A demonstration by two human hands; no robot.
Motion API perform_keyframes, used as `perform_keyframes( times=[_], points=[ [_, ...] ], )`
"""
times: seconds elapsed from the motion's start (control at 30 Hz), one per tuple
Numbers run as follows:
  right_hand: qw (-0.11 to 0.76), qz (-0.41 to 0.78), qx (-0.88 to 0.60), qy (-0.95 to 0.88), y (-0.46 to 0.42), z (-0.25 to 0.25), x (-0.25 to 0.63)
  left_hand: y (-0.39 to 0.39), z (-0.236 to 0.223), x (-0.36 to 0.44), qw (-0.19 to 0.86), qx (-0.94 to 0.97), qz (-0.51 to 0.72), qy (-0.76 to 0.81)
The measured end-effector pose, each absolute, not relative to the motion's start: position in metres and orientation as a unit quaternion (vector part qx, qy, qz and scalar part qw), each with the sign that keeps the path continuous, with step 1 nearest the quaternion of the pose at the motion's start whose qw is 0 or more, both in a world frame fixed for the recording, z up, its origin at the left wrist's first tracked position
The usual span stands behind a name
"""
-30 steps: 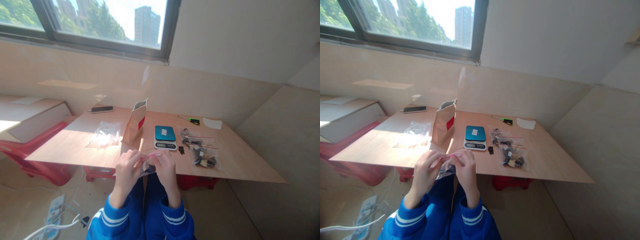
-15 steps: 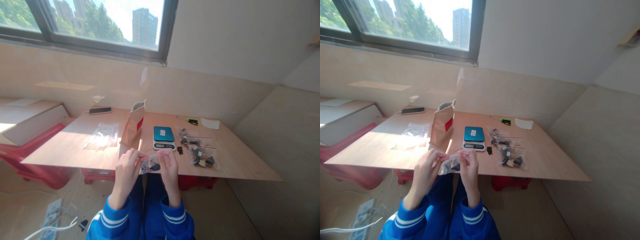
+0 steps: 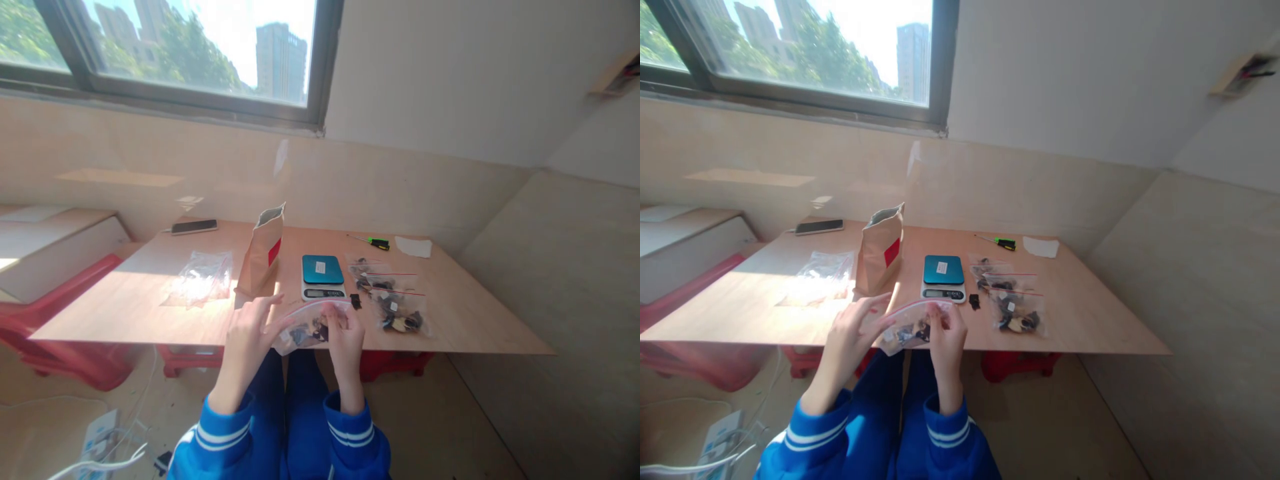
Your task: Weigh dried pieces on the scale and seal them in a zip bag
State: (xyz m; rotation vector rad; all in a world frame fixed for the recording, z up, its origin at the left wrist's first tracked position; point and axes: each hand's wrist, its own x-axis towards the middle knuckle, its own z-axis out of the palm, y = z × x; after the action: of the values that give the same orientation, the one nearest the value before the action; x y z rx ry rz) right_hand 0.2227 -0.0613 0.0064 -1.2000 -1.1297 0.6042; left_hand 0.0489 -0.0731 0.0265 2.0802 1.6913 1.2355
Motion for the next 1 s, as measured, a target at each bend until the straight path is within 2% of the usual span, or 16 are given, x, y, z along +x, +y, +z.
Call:
perform_keyframes(
  times=[0.13, 0.27, 0.5, 0.67, 0.87, 1.0],
  points=[
    [0.685, 0.254, -0.539, -0.419, -0.058, 0.009, 0.236, -0.070, 0.024, 0.031, 0.232, 0.698, 0.439, 0.517],
    [0.684, 0.257, -0.544, -0.412, -0.055, 0.009, 0.245, -0.071, 0.026, 0.033, 0.302, 0.641, 0.473, 0.525],
    [0.653, 0.268, -0.540, -0.458, -0.057, 0.008, 0.236, -0.074, 0.026, 0.050, 0.269, 0.590, 0.523, 0.553],
    [0.632, 0.264, -0.554, -0.473, -0.057, 0.009, 0.232, -0.068, 0.020, 0.053, 0.295, 0.554, 0.522, 0.578],
    [0.631, 0.134, -0.652, -0.398, -0.055, -0.010, 0.300, -0.059, 0.007, 0.045, 0.314, 0.542, 0.505, 0.594],
    [0.576, -0.004, -0.738, -0.352, -0.039, -0.031, 0.369, -0.055, 0.003, 0.036, 0.317, 0.539, 0.517, 0.585]
  ],
)
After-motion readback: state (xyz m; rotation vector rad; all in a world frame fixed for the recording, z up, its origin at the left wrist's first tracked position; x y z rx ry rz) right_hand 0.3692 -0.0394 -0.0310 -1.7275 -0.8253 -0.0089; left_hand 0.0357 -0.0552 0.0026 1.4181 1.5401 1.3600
